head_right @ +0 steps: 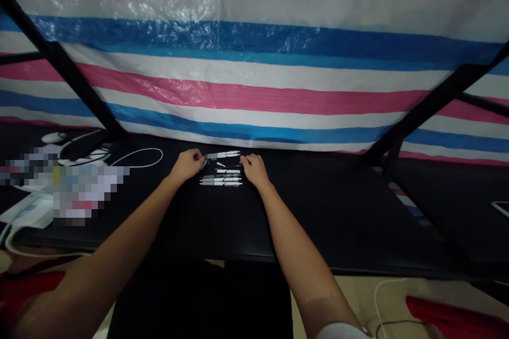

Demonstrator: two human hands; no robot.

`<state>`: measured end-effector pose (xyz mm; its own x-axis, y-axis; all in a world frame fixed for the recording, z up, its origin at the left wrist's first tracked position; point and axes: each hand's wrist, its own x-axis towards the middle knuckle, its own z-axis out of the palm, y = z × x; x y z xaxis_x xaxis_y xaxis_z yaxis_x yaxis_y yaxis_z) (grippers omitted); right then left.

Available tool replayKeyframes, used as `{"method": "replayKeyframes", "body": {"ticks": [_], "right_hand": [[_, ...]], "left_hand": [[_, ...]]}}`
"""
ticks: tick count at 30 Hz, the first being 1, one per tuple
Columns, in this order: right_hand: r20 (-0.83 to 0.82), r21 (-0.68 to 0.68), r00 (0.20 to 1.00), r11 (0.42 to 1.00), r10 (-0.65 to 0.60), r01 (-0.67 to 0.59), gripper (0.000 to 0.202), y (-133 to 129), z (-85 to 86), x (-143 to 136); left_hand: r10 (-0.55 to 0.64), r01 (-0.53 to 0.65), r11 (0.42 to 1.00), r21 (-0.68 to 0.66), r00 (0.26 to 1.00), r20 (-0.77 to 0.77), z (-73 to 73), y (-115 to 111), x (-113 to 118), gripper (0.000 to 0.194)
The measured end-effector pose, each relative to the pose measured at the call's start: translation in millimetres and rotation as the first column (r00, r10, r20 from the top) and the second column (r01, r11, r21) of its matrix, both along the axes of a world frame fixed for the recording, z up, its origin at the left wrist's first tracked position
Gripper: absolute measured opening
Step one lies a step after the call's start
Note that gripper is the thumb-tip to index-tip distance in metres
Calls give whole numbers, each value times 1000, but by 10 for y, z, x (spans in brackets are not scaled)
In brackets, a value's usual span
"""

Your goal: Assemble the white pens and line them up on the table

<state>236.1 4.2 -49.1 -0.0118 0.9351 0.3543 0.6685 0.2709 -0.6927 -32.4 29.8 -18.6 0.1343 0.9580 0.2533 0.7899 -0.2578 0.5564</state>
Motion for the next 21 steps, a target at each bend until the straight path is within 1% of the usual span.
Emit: {"method": "replayKeyframes", "body": {"ticks": [4, 8, 12, 17, 21], "right_hand": [[-39, -20, 999, 1000, 5, -6, 36, 2, 25, 14], [-65, -30, 998, 1000, 1, -3, 36, 5, 37, 17], [-41, -20, 999, 1000, -4, 3, 35, 0, 41, 4], [-12, 12, 1000, 1000, 9, -9, 34, -22, 50, -20], [-5, 43, 1000, 999, 20, -19, 33, -56, 67, -47]], "left_hand": [[79, -73, 996, -48, 987, 140, 13, 21, -24, 19], [84, -73, 995, -68, 978, 192, 5, 26, -24, 20], [63, -60, 998, -21, 983, 171, -39, 48, -9, 20], [12, -11, 1000, -7, 991, 134, -72, 47, 16, 14], [-59, 58, 998, 27, 998, 29, -54, 10, 52, 15]]}}
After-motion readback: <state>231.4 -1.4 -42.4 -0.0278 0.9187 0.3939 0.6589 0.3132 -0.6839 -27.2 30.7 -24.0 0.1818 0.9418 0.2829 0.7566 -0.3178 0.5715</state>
